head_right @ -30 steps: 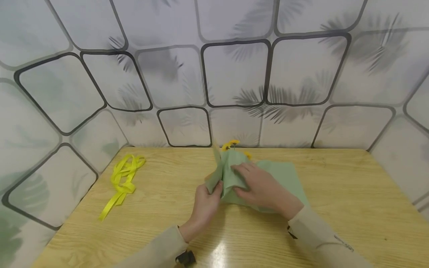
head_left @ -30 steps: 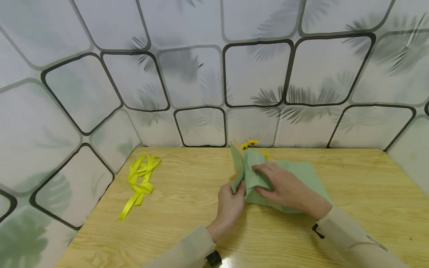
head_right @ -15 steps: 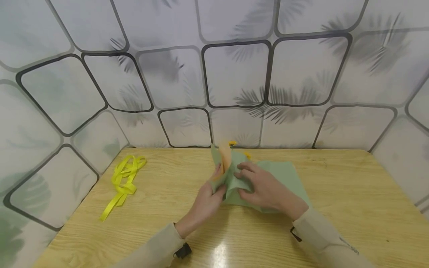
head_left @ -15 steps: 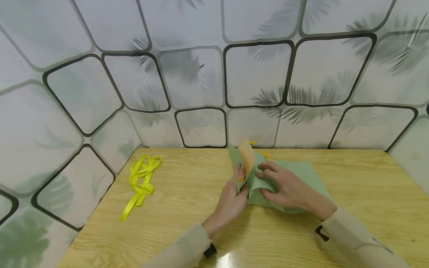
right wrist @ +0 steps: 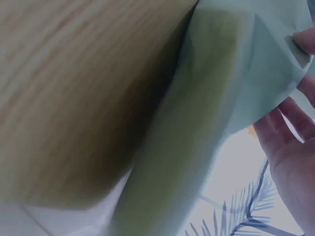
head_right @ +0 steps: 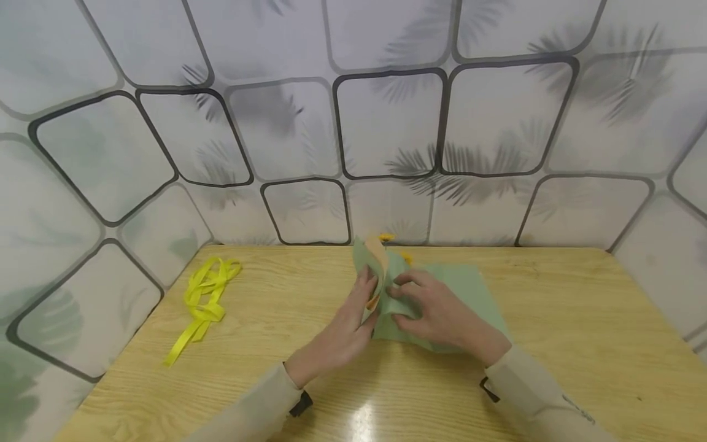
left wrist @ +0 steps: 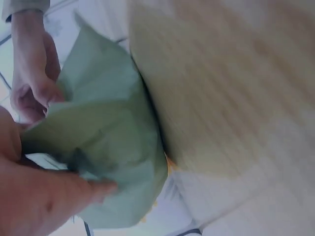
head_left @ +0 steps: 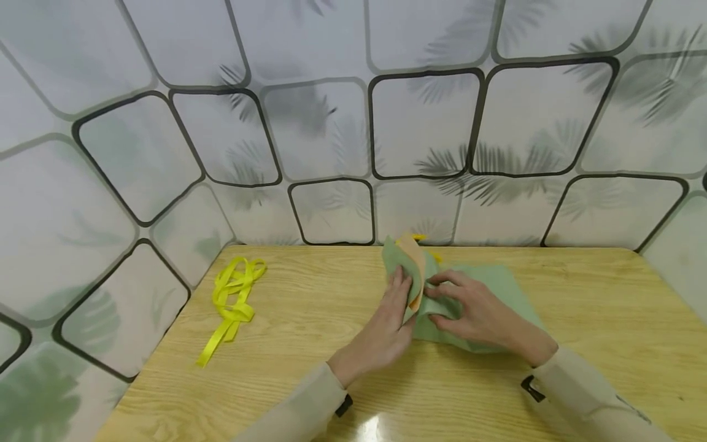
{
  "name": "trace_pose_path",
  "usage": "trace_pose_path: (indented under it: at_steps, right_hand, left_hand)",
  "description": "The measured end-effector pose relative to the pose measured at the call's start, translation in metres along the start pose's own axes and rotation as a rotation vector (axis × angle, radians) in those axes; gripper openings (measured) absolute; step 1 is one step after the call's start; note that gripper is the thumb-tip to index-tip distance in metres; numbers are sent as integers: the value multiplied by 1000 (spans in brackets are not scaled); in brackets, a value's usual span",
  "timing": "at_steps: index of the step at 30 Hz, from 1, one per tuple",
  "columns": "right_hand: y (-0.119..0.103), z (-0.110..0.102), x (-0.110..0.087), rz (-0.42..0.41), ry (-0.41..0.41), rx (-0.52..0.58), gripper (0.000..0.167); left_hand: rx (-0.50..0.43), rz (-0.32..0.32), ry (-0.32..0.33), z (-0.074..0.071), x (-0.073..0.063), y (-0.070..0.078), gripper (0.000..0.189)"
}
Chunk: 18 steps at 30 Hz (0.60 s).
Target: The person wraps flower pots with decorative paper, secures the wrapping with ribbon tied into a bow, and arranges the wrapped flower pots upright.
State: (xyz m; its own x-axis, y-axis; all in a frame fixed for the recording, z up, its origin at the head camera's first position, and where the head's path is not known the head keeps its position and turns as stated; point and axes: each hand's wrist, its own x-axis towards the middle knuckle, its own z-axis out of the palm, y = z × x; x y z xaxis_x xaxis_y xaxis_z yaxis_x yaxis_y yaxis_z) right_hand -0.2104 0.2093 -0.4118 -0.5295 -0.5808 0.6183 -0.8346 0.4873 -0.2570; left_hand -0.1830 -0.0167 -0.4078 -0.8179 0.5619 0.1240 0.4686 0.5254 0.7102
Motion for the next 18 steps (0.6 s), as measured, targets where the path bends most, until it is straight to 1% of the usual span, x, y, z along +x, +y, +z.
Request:
trace_pose_path:
  at_steps: [3,7,9,12,15,18]
  right_hand:
    - [0,1,1,16,-4,-59,33]
    - [-1,0,1,20,-6,-108,35]
    - [-1,-1,1,15,-4,-104,39]
    - [-2,-2,0,24,9,-99,50]
    - [-3,-2,-1,59,15,-62,59]
    - [-3,-2,0,116,9,0,62]
  left_hand:
    - [28,40,-57,-4,0,-2,65]
    - [90,65,-99,-7,1,-3,66]
    - [127,72,-97,-7,2,-4,66]
    - [155,72,-100,-7,4,-4,68]
    - [192,72,-116,-6,8,-3,74]
    - [244,71,-137,-5,10,-1,79]
